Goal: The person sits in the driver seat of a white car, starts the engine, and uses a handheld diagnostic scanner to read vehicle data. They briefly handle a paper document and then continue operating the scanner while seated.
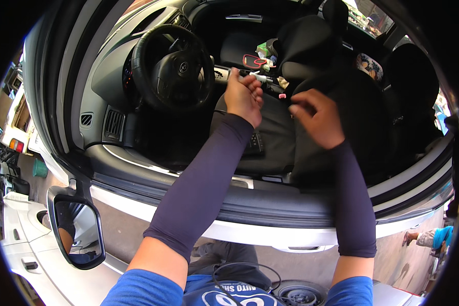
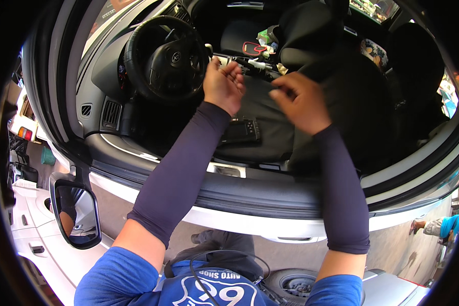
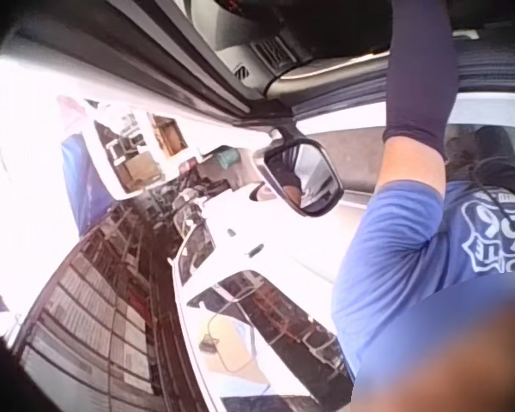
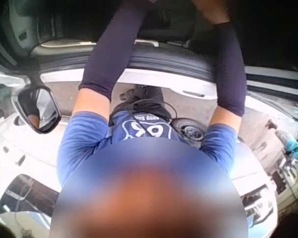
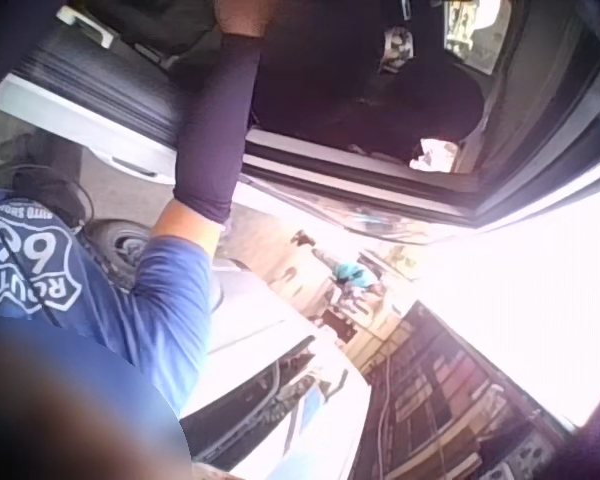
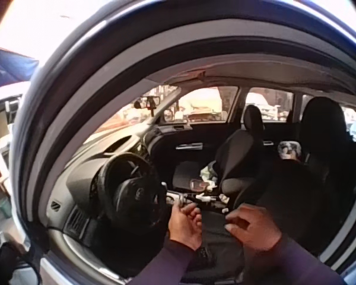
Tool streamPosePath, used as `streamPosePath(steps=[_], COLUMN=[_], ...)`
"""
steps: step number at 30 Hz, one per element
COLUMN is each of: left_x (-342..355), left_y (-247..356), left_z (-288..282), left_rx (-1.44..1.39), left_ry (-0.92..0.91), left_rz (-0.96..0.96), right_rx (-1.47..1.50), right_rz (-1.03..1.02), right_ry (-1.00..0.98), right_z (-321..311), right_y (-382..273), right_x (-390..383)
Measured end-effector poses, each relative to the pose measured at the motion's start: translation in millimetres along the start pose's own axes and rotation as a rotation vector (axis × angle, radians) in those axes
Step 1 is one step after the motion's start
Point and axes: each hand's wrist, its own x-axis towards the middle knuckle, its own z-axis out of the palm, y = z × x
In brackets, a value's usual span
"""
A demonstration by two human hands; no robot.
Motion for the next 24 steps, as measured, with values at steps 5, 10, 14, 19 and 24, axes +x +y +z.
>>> streamPosePath(steps=[5,10,14,19,24], left_x=[-1,-9,-9,0,15], left_y=[-33,-42,-48,-24,43], left_z=[16,27,31,13,-17], left_rx=[0.123,0.219,0.304,0.111,0.038], left_ry=[0.018,0.167,0.216,-0.067,0.055], left_rz=[-0.097,-0.099,-0.095,-0.024,0.134], right_rx=[0.105,0.043,0.002,0.074,-0.496], right_rz=[-0.472,-0.475,-0.500,-0.278,0.236], right_ry=[-0.241,-0.271,-0.232,0.057,0.204], right_z=[25,31,40,29,-36], right_y=[-67,-76,-73,-39,54], right_x=[-22,-25,-26,-14,7])
